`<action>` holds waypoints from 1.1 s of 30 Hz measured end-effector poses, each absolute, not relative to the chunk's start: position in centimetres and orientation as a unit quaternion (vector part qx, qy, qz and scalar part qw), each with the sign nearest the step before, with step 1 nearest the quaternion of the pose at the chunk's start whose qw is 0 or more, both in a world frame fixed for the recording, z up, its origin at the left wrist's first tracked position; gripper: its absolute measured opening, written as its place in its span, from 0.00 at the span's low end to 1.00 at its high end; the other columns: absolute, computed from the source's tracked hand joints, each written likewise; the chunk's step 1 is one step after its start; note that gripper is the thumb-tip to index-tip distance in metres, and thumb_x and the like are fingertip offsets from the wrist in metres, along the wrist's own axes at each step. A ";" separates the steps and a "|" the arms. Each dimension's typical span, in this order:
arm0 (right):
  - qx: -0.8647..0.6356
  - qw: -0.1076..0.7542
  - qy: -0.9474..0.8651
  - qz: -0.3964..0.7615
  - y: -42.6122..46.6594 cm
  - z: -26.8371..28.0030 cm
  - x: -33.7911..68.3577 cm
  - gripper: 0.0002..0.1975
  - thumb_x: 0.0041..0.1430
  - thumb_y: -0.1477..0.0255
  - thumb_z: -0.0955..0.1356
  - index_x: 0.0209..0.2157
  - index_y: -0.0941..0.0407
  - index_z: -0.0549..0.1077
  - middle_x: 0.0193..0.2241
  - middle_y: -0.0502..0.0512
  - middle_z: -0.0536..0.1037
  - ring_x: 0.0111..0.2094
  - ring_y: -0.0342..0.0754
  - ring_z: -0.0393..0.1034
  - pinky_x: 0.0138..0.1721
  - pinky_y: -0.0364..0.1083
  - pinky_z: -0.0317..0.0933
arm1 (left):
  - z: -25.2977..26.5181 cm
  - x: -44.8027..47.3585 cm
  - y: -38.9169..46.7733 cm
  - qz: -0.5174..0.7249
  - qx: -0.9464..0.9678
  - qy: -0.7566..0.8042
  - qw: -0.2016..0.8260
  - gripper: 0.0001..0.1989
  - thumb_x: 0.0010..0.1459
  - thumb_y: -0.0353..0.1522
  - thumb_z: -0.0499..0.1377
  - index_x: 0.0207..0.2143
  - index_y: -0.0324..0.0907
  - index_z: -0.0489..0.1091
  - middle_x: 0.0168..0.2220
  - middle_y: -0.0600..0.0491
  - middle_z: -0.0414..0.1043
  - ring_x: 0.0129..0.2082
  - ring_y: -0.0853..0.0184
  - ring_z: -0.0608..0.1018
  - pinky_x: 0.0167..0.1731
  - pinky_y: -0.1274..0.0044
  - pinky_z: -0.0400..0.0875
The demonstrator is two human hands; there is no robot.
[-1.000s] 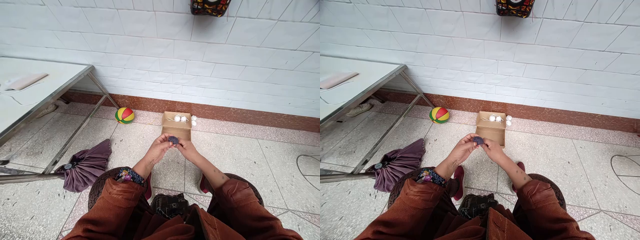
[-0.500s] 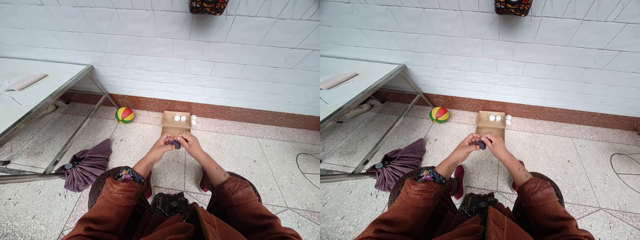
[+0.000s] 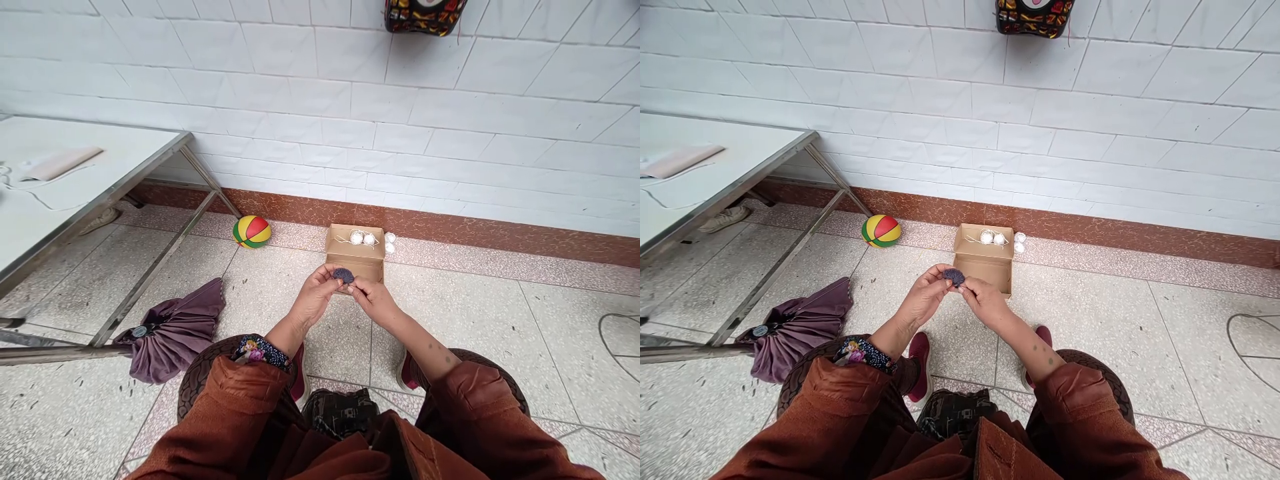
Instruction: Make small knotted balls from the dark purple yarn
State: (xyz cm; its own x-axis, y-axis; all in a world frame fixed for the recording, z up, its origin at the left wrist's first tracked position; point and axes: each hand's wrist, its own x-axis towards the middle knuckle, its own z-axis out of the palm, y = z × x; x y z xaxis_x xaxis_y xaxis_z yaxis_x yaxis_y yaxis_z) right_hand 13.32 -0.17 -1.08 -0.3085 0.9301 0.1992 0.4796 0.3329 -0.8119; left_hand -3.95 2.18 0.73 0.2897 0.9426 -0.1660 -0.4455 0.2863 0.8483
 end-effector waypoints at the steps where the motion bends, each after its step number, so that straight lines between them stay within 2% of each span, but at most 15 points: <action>1: -0.463 0.347 -0.746 0.330 -0.3 -0.8 13.3 0.10 0.67 0.68 0.62 0.32 0.54 0.69 0.29 0.50 0.74 0.31 0.46 0.69 0.34 0.44 0.60 | 0.6 -4.0 2.3 0.484 0.362 0.366 0.708 0.15 0.45 0.29 0.67 0.38 0.40 0.72 0.37 0.53 0.74 0.37 0.69 0.74 0.43 0.74 0.65; 6: -0.410 0.379 -0.758 0.337 -0.5 1.1 13.9 0.06 0.65 0.68 0.65 0.35 0.54 0.72 0.32 0.52 0.76 0.33 0.46 0.70 0.37 0.45 0.62 | 0.1 -4.0 2.6 0.462 0.391 0.417 0.678 0.17 0.43 0.26 0.67 0.38 0.40 0.71 0.35 0.56 0.73 0.36 0.72 0.73 0.42 0.77 0.63; 10: -0.421 0.416 -0.740 0.320 0.1 1.8 14.7 0.07 0.65 0.68 0.65 0.34 0.54 0.73 0.30 0.52 0.76 0.34 0.47 0.70 0.37 0.45 0.62 | 0.2 -3.8 2.0 0.397 0.420 0.382 0.721 0.24 0.42 0.24 0.68 0.44 0.41 0.68 0.34 0.56 0.73 0.34 0.71 0.73 0.39 0.76 0.64; 14: -0.467 0.438 -0.701 0.315 0.8 0.8 14.8 0.08 0.65 0.68 0.65 0.32 0.54 0.73 0.29 0.52 0.75 0.33 0.47 0.69 0.37 0.45 0.62 | 0.8 -3.8 1.7 0.379 0.414 0.304 0.769 0.26 0.44 0.25 0.68 0.47 0.42 0.68 0.35 0.55 0.73 0.35 0.70 0.73 0.39 0.76 0.64; 21: -0.478 0.369 -0.727 0.327 0.3 -1.6 13.6 0.08 0.67 0.69 0.64 0.34 0.54 0.71 0.30 0.51 0.74 0.34 0.47 0.69 0.37 0.44 0.62 | 1.1 -4.1 2.2 0.470 0.320 0.285 0.772 0.21 0.47 0.26 0.68 0.45 0.41 0.71 0.37 0.53 0.73 0.35 0.71 0.74 0.39 0.77 0.66; 27: -0.417 0.281 -0.827 0.251 -1.0 -0.6 13.1 0.10 0.70 0.68 0.61 0.36 0.55 0.70 0.32 0.53 0.73 0.34 0.47 0.70 0.36 0.45 0.63 | 0.3 -4.1 2.7 0.497 0.316 0.374 0.716 0.17 0.45 0.26 0.68 0.40 0.40 0.71 0.38 0.54 0.74 0.37 0.71 0.74 0.41 0.76 0.65; 30: -0.398 0.292 -0.842 0.219 -1.1 0.3 13.5 0.11 0.71 0.67 0.60 0.39 0.54 0.71 0.33 0.54 0.73 0.35 0.47 0.70 0.37 0.45 0.63 | -0.2 -4.2 2.6 0.457 0.373 0.426 0.686 0.18 0.43 0.25 0.67 0.39 0.39 0.71 0.34 0.55 0.73 0.35 0.71 0.72 0.41 0.76 0.63; 33: -0.417 0.335 -0.816 0.218 -0.6 0.9 14.2 0.11 0.71 0.67 0.60 0.39 0.54 0.72 0.33 0.54 0.75 0.35 0.48 0.71 0.37 0.44 0.63 | -0.3 -4.2 2.3 0.403 0.422 0.410 0.701 0.21 0.42 0.24 0.67 0.41 0.40 0.71 0.33 0.56 0.71 0.34 0.72 0.71 0.39 0.76 0.62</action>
State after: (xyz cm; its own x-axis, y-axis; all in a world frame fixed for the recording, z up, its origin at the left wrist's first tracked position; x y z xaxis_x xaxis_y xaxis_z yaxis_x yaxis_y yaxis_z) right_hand 14.20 -0.62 0.87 -0.4270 0.8269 0.3660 0.5347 0.5573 -0.6352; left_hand -4.21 2.26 -0.27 0.3388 0.9110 -0.2351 -0.2183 0.3192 0.9222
